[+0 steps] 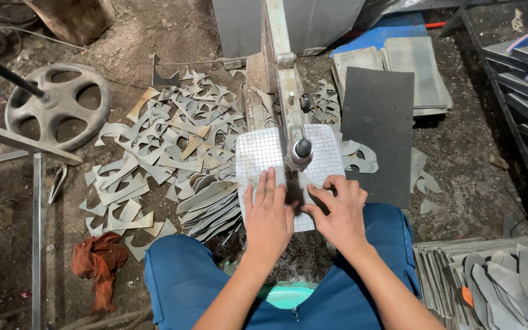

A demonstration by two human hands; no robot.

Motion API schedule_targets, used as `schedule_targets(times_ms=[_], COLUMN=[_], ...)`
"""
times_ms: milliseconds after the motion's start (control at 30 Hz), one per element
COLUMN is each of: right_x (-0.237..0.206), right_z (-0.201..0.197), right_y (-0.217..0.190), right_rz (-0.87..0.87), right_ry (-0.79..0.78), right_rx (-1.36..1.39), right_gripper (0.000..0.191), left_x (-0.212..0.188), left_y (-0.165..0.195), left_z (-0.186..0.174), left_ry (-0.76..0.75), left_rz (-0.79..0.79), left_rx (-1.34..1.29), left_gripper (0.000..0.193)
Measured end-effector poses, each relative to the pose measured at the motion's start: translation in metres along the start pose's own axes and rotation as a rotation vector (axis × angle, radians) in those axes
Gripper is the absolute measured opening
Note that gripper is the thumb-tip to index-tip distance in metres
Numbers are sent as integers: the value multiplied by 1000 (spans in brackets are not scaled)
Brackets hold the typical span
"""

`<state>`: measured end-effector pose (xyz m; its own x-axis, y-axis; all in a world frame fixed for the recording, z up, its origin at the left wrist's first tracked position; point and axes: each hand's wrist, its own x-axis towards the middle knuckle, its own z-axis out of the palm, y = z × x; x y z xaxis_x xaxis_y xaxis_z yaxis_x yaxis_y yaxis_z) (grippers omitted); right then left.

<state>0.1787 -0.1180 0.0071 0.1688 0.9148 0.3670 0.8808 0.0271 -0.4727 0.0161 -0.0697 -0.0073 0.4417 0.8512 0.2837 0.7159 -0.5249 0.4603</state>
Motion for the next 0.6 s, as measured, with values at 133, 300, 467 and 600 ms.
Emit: schedule_targets(times_ms=[133, 300, 467, 600], right_x=[0, 0, 1, 1], right_z=[2, 3, 5, 6], right_y=[0, 0, 0, -1], right_rz=[-14, -29, -37, -36], right_ry=[24, 45, 48, 46], right_rx=[6, 13, 12, 9], right_gripper=[41, 41, 40, 40], left_x=[3, 6, 8, 10], left_y=[1, -1, -2, -4], left_z=[-1, -1, -2, -3], left_ry=[14, 22, 17, 14], left_rz=[-5, -13, -24, -18], left_rx=[-1, -27, -50, -52], left_gripper=[39, 35, 35, 36])
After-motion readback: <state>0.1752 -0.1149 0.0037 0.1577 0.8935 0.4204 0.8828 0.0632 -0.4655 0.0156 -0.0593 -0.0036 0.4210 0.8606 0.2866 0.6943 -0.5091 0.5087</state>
